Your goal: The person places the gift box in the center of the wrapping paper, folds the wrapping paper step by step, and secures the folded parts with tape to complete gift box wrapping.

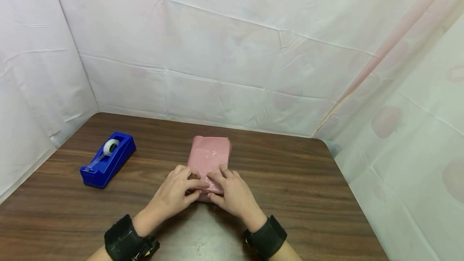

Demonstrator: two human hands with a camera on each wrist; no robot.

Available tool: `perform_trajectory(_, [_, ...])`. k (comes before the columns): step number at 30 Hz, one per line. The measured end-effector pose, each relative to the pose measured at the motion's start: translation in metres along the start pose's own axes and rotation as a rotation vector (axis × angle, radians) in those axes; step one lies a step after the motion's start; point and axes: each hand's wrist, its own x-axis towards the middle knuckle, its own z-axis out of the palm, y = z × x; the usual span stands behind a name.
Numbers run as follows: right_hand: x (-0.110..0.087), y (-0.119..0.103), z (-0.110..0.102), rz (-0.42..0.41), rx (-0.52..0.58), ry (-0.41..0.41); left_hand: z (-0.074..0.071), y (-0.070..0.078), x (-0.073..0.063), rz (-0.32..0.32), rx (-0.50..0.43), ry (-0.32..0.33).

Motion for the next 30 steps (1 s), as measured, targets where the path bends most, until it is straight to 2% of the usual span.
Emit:
perform_trajectory(4, [0.000, 0.000, 0.000, 0.001, 0.000, -0.001, 0.001, 0.001, 0.000, 0.017, 0.046, -0.024])
perform_trajectory(9, [0.000, 0.000, 0.000, 0.004, -0.005, -0.006, 0.001, 0.003, 0.000, 0.006, 0.070, -0.031])
perform_trajectory(17, [0.000, 0.001, 0.001, 0.003, -0.006, -0.005, 0.003, 0.005, -0.001, -0.072, 0.044, -0.033])
perform_trajectory(25, [0.000, 0.001, 0.001, -0.004, -0.017, 0.001, 0.005, 0.009, -0.002, -0.139, 0.035, 0.016])
perform_trajectory(30, [0.000, 0.001, 0.001, -0.007, -0.018, -0.001, 0.004, 0.011, -0.001, -0.163, 0.011, 0.005])
